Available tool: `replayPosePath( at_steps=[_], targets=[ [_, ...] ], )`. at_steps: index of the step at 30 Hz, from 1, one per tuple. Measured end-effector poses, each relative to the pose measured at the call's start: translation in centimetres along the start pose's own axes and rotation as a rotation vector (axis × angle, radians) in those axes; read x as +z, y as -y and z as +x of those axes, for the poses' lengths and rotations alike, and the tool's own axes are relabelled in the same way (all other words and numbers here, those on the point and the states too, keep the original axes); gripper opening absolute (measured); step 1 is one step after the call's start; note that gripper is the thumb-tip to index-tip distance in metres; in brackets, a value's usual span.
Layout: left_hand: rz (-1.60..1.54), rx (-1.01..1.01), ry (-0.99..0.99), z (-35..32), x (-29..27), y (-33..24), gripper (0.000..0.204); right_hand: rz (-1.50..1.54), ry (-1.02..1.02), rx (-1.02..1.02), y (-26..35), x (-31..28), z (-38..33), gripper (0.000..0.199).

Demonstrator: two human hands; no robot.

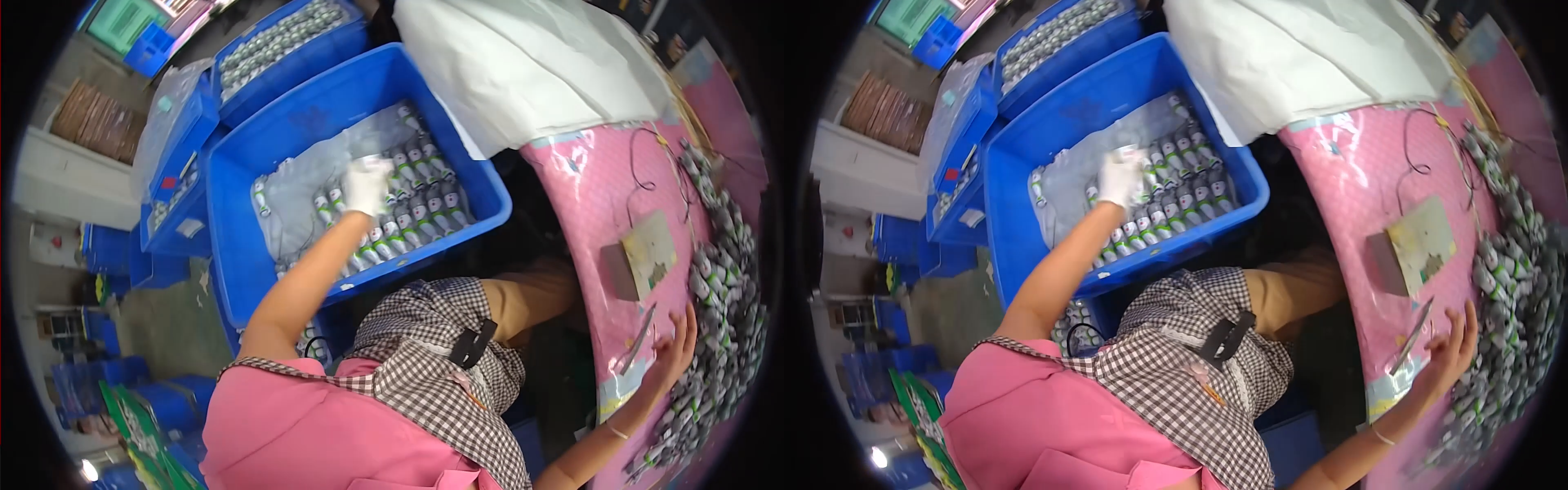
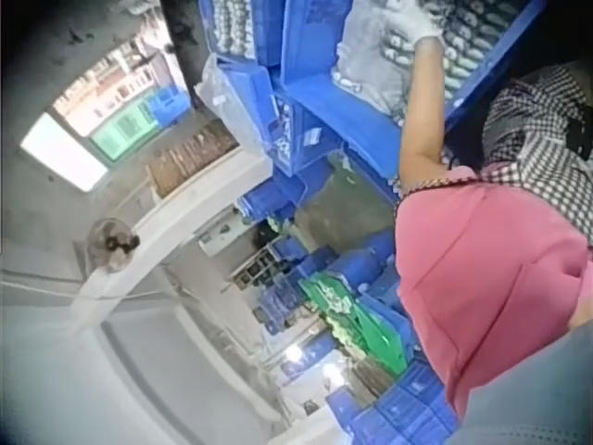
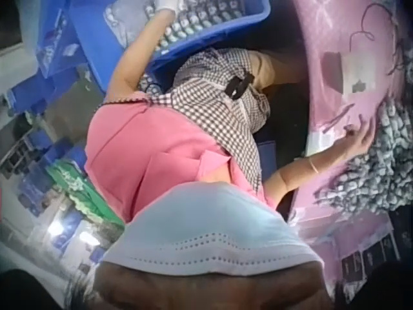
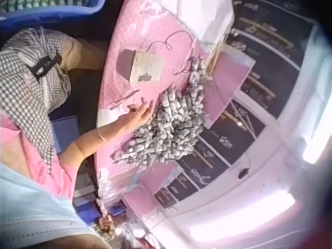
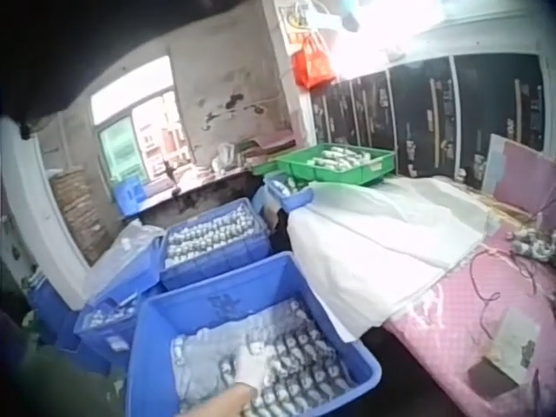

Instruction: Assemble plastic toy parts and organize them into storage crates.

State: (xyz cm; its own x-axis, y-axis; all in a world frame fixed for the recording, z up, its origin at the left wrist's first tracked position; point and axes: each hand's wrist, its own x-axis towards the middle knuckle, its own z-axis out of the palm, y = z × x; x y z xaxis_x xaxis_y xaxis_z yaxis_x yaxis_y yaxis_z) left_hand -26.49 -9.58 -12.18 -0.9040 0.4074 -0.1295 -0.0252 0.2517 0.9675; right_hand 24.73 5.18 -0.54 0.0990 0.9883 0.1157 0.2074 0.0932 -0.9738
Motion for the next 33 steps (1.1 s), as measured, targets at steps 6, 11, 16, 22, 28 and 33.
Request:
replayPosePath(
  at_steps=[6, 11, 16, 22, 28, 33],
  targets=[
    [0.184, -0.573, -0.36, 12.0, -19.4, 19.0, 0.037, 0.119, -0.04, 0.125, -4.5, -4.7, 0.5, 0.032],
    [0.411, -0.353, -0.142, 15.1, -11.4, 25.2, 0.048, -0.006, -0.216, 0.134, -1.9, -8.1, -1.3, 0.03],
    [0.28, -0.541, 0.171, 16.5, -17.6, 29.7, 0.045, -0.129, -0.245, 0.172, 1.1, -1.0, 0.8, 0.027],
    [1.171, -0.271, -0.184, 14.7, -18.7, 26.9, 0.041, -0.8, -0.385, -0.573, -1.2, -2.4, 9.9, 0.021],
    [0.866, 0.237, -0.137, 7.5, -8.7, 16.5, 0.03, -1.687, -0.034, -0.724, -6.5, -7.4, 15.4, 0.026],
    [0.377, 0.316, -0.107, 0.6, -0.6, 5.5, 0.029, -1.258, -0.043, -0.478, -8.6, -12.1, 22.3, 0.043]
  ],
)
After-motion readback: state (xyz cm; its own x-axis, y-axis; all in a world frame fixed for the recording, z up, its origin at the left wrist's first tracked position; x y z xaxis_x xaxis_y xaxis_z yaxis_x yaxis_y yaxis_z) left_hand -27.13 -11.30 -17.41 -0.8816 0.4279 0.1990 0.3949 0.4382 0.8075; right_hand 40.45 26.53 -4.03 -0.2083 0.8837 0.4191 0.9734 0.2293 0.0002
